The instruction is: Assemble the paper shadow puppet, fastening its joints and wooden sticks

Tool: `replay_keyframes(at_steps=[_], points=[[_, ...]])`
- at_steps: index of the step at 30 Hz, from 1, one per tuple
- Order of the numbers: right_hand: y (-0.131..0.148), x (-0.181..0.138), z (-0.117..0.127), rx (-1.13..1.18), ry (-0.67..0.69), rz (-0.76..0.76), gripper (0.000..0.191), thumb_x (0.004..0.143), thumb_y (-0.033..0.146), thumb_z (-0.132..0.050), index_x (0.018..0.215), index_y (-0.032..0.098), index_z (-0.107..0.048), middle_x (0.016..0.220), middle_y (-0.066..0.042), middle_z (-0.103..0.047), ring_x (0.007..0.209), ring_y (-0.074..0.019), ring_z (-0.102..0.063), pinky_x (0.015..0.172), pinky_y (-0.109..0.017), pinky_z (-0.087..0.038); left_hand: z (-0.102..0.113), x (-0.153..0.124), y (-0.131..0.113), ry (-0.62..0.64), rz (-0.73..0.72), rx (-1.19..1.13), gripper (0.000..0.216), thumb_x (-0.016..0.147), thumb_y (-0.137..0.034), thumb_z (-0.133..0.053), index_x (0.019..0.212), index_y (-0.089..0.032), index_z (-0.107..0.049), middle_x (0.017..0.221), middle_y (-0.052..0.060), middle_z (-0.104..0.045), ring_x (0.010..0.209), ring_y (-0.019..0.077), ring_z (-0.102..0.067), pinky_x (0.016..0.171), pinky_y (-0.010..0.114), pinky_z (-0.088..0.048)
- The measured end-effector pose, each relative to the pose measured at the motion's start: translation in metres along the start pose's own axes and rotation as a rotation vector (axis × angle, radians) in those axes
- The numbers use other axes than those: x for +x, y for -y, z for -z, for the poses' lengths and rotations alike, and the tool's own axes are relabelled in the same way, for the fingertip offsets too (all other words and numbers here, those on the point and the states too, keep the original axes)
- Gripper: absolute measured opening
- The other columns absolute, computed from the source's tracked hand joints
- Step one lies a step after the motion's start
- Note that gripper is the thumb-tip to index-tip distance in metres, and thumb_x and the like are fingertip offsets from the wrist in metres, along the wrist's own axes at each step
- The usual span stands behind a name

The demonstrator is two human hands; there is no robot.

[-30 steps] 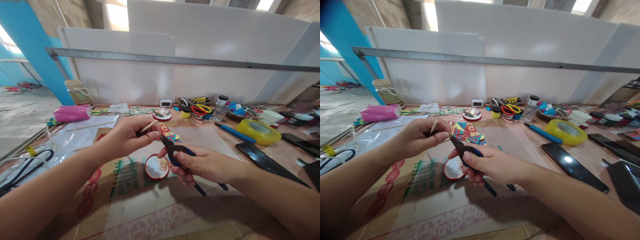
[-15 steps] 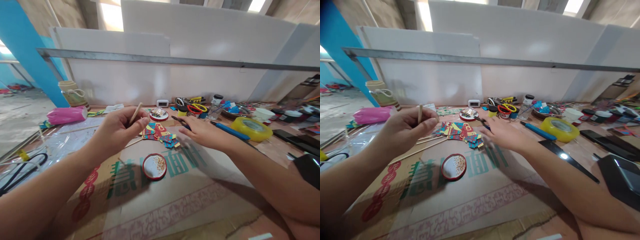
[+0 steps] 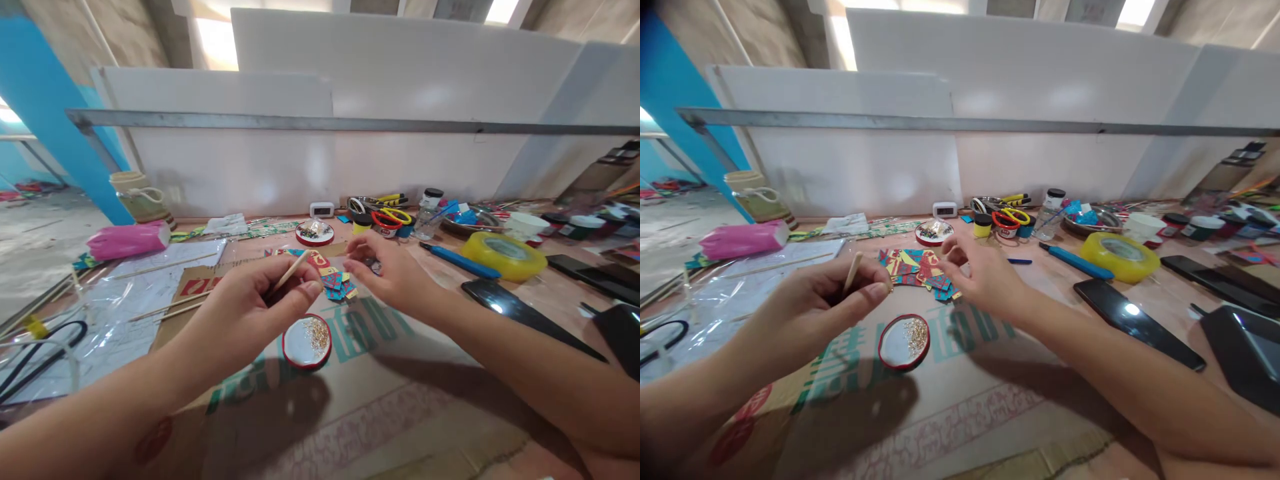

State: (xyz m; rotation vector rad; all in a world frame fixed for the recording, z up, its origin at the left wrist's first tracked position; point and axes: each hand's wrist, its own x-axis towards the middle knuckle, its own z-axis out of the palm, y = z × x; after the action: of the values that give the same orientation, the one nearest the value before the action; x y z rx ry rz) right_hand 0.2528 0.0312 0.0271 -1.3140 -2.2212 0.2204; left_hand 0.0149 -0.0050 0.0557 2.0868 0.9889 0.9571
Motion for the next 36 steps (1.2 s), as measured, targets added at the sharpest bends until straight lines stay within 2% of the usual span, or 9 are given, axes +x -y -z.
replay_keyframes(at_steps=[2, 4, 8, 15, 21, 23, 25, 29, 36], points=[[0.026, -0.016, -0.001, 0.464, -0.041, 0.084, 0.016, 0.1, 0.034, -0.048, 0.112, 0.025, -0.045, 0.092, -0.003, -0.069, 0.085, -0.0179, -0.068, 0.073, -0.032, -0.054, -0.003, -0.001, 0.0, 0.017, 0.017, 0.01, 0.022, 0.093, -0.035, -0.054, 0.079, -0.02, -0.061, 0.061, -0.007, -0.044, 0.053, 0.007, -0.038, 0.045, 0.018, -0.03], [0.044, -0.031, -0.005, 0.671, -0.038, 0.138, 0.018, 0.097, 0.027, -0.053, 0.112, 0.029, -0.043, 0.089, 0.0, -0.066, 0.085, -0.017, -0.068, 0.071, -0.03, -0.054, -0.006, -0.002, 0.0, 0.034, 0.029, 0.028, 0.022, 0.092, -0.036, -0.055, 0.079, -0.02, -0.063, 0.063, -0.006, -0.05, 0.055, 0.0079, -0.042, 0.046, 0.019, -0.032], [0.054, -0.044, -0.015, 0.829, -0.03, 0.153, 0.021, 0.096, 0.018, -0.052, 0.109, 0.031, -0.041, 0.086, 0.002, -0.064, 0.08, -0.0155, -0.064, 0.071, -0.032, -0.054, -0.013, -0.004, 0.0, 0.046, -0.02, 0.095, 0.024, 0.093, -0.034, -0.055, 0.076, -0.02, -0.064, 0.066, -0.005, -0.059, 0.059, 0.0085, -0.05, 0.05, 0.019, -0.037], [0.039, -0.043, -0.044, 0.967, -0.003, 0.081, 0.019, 0.097, 0.014, -0.043, 0.109, 0.027, -0.037, 0.078, 0.002, -0.059, 0.072, -0.0141, -0.06, 0.061, -0.027, -0.05, -0.023, -0.003, 0.02, 0.089, -0.034, 0.228, 0.024, 0.094, -0.034, -0.053, 0.079, -0.02, -0.064, 0.064, -0.005, -0.06, 0.056, 0.0082, -0.048, 0.05, 0.021, -0.035], [0.01, -0.033, -0.061, 0.47, -0.084, 0.181, 0.018, 0.091, 0.016, -0.052, 0.108, 0.021, -0.049, 0.08, 0.001, -0.058, 0.066, -0.0125, -0.053, 0.062, -0.027, -0.043, -0.013, 0.02, 0.055, -0.089, -0.047, 0.507, 0.023, 0.092, -0.036, -0.052, 0.079, -0.019, -0.061, 0.059, -0.005, -0.048, 0.053, 0.0096, -0.041, 0.052, 0.024, -0.031], [0.005, -0.03, -0.059, 0.314, -0.022, 0.253, 0.01, 0.092, 0.021, -0.054, 0.102, 0.019, -0.056, 0.083, -0.002, -0.061, 0.07, -0.0139, -0.053, 0.066, -0.029, -0.043, -0.009, 0.027, 0.072, -0.165, -0.005, 0.546, 0.027, 0.093, -0.036, -0.049, 0.074, -0.019, -0.058, 0.058, -0.005, -0.047, 0.054, 0.0107, -0.042, 0.053, 0.025, -0.032], [0.005, -0.028, -0.056, 0.217, 0.116, 0.386, 0.012, 0.095, 0.027, -0.054, 0.098, 0.017, -0.06, 0.087, -0.005, -0.063, 0.076, -0.0162, -0.055, 0.07, -0.03, -0.042, -0.009, 0.03, 0.088, -0.182, 0.032, 0.557, 0.026, 0.093, -0.038, -0.047, 0.086, -0.019, -0.062, 0.061, -0.003, -0.054, 0.056, 0.0119, -0.047, 0.055, 0.025, -0.035], [0.008, -0.03, -0.055, 0.089, 0.276, 0.591, 0.025, 0.094, 0.039, -0.057, 0.097, 0.015, -0.064, 0.095, -0.009, -0.061, 0.08, -0.0183, -0.054, 0.068, -0.03, -0.041, -0.017, 0.029, 0.108, -0.141, -0.004, 0.742, 0.032, 0.093, -0.04, -0.043, 0.101, -0.021, -0.067, 0.072, 0.001, -0.067, 0.064, 0.0164, -0.059, 0.059, 0.027, -0.036], [0.014, -0.03, -0.061, -0.055, 0.205, 0.716, 0.018, 0.098, 0.026, -0.053, 0.089, 0.015, -0.064, 0.089, -0.006, -0.062, 0.075, -0.017, -0.05, 0.064, -0.03, -0.037, -0.024, 0.029, 0.111, -0.023, 0.018, 0.734, 0.026, 0.09, -0.035, -0.045, 0.1, -0.023, -0.066, 0.08, 0.002, -0.073, 0.068, 0.0197, -0.066, 0.06, 0.027, -0.039]])
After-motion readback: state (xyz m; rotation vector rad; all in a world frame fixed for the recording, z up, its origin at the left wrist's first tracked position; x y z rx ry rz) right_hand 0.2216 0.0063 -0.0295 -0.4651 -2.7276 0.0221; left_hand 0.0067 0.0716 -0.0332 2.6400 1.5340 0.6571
